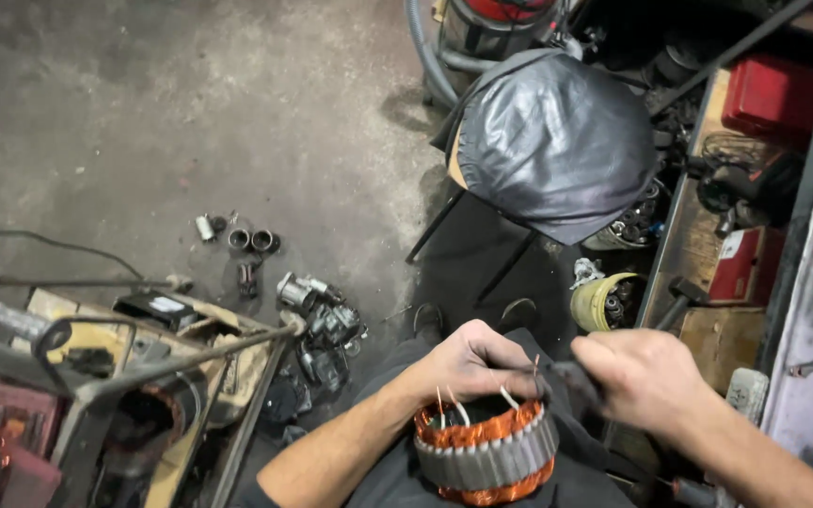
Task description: The person holds a motor stator with copper windings on their lap and uses a flat metal tool to scrape and clean the slots between the windings. The person rotates the stator to access different sections while continuing to scrape the interior surfaces.
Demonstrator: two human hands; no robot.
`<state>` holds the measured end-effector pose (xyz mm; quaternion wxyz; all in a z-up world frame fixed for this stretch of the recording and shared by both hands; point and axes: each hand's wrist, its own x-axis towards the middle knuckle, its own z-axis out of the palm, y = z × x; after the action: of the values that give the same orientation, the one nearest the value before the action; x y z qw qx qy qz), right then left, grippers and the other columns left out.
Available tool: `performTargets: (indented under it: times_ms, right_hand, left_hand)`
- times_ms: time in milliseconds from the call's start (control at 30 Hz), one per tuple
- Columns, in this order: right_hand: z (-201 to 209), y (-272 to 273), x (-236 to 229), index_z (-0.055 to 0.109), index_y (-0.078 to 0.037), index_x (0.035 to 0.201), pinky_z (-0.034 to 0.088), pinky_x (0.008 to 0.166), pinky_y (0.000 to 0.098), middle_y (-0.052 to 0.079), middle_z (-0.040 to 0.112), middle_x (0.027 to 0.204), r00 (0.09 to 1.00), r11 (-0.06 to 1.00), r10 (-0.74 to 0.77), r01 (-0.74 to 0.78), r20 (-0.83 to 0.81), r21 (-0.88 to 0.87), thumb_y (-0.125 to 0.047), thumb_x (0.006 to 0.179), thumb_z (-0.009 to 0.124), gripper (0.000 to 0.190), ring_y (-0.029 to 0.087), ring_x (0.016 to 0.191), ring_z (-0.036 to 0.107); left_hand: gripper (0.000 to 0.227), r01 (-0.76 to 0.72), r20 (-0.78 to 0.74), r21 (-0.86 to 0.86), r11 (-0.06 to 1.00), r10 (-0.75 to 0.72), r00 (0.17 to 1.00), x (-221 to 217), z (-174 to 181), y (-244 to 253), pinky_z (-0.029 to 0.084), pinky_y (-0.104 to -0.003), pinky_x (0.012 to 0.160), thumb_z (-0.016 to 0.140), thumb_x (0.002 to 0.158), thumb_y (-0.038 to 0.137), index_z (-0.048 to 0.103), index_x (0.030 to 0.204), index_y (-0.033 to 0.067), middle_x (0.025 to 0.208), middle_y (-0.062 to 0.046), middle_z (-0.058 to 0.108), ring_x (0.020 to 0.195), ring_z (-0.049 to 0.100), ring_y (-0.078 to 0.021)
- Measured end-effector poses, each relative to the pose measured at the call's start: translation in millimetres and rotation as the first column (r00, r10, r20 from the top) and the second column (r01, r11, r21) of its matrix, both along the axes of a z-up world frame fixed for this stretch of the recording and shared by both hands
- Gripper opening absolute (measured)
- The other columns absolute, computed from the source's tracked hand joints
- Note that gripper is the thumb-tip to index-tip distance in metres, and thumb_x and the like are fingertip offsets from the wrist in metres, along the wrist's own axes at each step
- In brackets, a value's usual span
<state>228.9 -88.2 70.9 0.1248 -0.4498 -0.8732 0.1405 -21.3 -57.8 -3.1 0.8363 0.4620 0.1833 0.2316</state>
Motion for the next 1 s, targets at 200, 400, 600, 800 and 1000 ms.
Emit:
performTargets:
  times_ms: [200,400,600,800,1000]
  right_hand:
    - [-1,11,2,0.056,-0.013,0.067,0.05,0.048,0.0457,0.009,0.059,0.062,0.998,0.99,-0.062,0.063,-0.017,0.124,-0.031,0.075,0.07,0.024,0.032,0.053,0.062]
    - [-9,29,11,0.056,-0.013,0.068,0.05,0.05,0.0481,0.012,0.06,0.059,0.965,0.972,-0.224,0.231,0.136,-0.038,-0.039,0.077,0.08,0.036,0.035,0.059,0.065]
    - [-12,31,12,0.064,-0.015,0.077,0.051,0.05,0.0464,0.007,0.066,0.069,0.969,0.969,-0.211,0.225,0.124,-0.107,-0.021,0.064,0.073,0.017,0.034,0.066,0.069]
    - [-10,26,12,0.056,-0.013,0.069,0.051,0.051,0.0455,0.008,0.062,0.064,0.986,0.987,-0.159,0.16,0.053,-0.016,-0.027,0.074,0.075,0.024,0.032,0.062,0.067]
    - [-9,20,8,0.055,-0.012,0.069,0.049,0.048,0.0489,0.011,0.058,0.059,0.992,0.991,-0.091,0.099,0.088,-0.091,-0.036,0.071,0.077,0.033,0.037,0.058,0.064]
  left_hand:
    - [0.014,-0.008,0.098,0.062,0.998,0.002,0.995,-2,-5,10,0.057,-0.031,0.085,0.076,0.09,0.0,0.076,0.103,-0.0056,0.098,-0.012,0.077,0.091,0.071,-0.0148]
    - [0.01,-0.004,0.133,0.131,0.991,-0.014,0.991,-2,-9,18,0.059,-0.031,0.09,0.073,0.092,0.002,0.076,0.099,-0.005,0.099,-0.012,0.077,0.095,0.074,-0.0153]
    - [0.014,0.008,0.115,0.078,0.997,-0.017,0.993,-5,5,23,0.058,-0.03,0.089,0.075,0.092,0.004,0.076,0.102,-0.0049,0.099,-0.011,0.077,0.094,0.073,-0.0147]
    - [0.012,-0.051,0.015,0.09,0.995,0.05,0.999,-1,-9,23,0.058,-0.029,0.087,0.076,0.093,0.005,0.078,0.103,-0.0018,0.097,-0.011,0.078,0.091,0.073,-0.0142]
    - [0.012,0.012,-0.043,0.226,0.974,-0.002,0.999,1,2,30,0.058,-0.029,0.083,0.077,0.092,0.003,0.078,0.103,-0.001,0.094,-0.01,0.078,0.087,0.073,-0.0148]
